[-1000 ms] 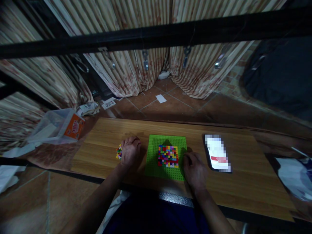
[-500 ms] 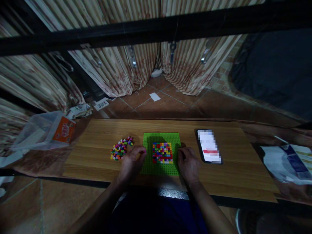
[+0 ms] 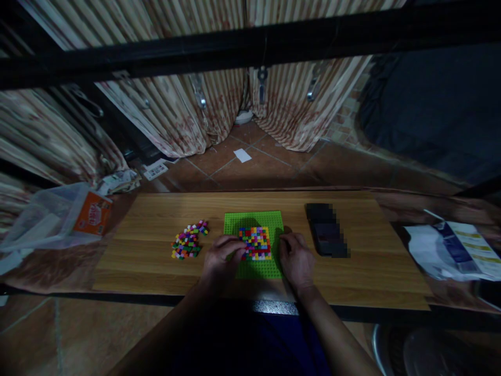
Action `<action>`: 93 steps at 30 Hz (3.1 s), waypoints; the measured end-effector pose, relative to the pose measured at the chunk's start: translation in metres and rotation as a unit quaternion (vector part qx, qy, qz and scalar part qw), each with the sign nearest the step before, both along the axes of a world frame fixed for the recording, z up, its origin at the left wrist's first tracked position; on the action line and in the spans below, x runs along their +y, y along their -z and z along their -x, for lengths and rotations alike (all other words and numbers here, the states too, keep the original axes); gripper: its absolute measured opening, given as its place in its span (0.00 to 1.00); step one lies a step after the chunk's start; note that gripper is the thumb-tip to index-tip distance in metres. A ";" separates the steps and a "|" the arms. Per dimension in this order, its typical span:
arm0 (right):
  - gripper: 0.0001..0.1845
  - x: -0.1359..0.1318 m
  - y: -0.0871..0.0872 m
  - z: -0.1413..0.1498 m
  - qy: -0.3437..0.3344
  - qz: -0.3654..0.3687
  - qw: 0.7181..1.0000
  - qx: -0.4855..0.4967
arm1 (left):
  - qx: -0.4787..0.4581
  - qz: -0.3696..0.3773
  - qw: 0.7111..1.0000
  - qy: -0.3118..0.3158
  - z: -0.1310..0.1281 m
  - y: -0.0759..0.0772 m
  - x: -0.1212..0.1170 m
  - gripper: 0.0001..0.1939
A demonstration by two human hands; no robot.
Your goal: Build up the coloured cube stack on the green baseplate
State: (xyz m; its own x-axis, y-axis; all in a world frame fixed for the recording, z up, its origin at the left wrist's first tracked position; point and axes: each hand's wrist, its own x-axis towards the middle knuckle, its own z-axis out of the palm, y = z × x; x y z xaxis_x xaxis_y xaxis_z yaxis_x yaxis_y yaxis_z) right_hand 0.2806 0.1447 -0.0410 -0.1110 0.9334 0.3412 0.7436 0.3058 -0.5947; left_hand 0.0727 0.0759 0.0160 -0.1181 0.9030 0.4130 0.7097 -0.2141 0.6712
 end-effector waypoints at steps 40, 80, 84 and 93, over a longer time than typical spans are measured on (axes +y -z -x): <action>0.15 0.000 0.001 -0.001 -0.001 0.005 1.000 -0.007 | 0.135 -0.103 0.985 -0.019 -0.009 0.014 0.003 0.09; 0.16 0.000 0.001 -0.002 -0.003 0.002 1.000 -0.003 | 0.185 -0.039 0.982 0.027 -0.012 0.010 -0.001 0.12; 0.16 0.001 0.002 -0.003 -0.004 -0.003 1.000 -0.006 | 0.179 -0.039 0.983 0.016 -0.015 0.008 -0.004 0.11; 0.16 0.000 0.002 -0.003 -0.004 -0.009 1.000 -0.006 | 0.159 -0.036 0.987 0.007 -0.018 0.007 -0.007 0.09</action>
State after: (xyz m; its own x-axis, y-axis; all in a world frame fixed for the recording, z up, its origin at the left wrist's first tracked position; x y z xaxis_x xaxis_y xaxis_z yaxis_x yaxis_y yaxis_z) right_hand 0.2833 0.1446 -0.0430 -0.1227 0.9264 0.3561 0.7475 0.3223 -0.5809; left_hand 0.0911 0.0693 0.0090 0.0405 0.8703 0.4909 0.8787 -0.2649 0.3972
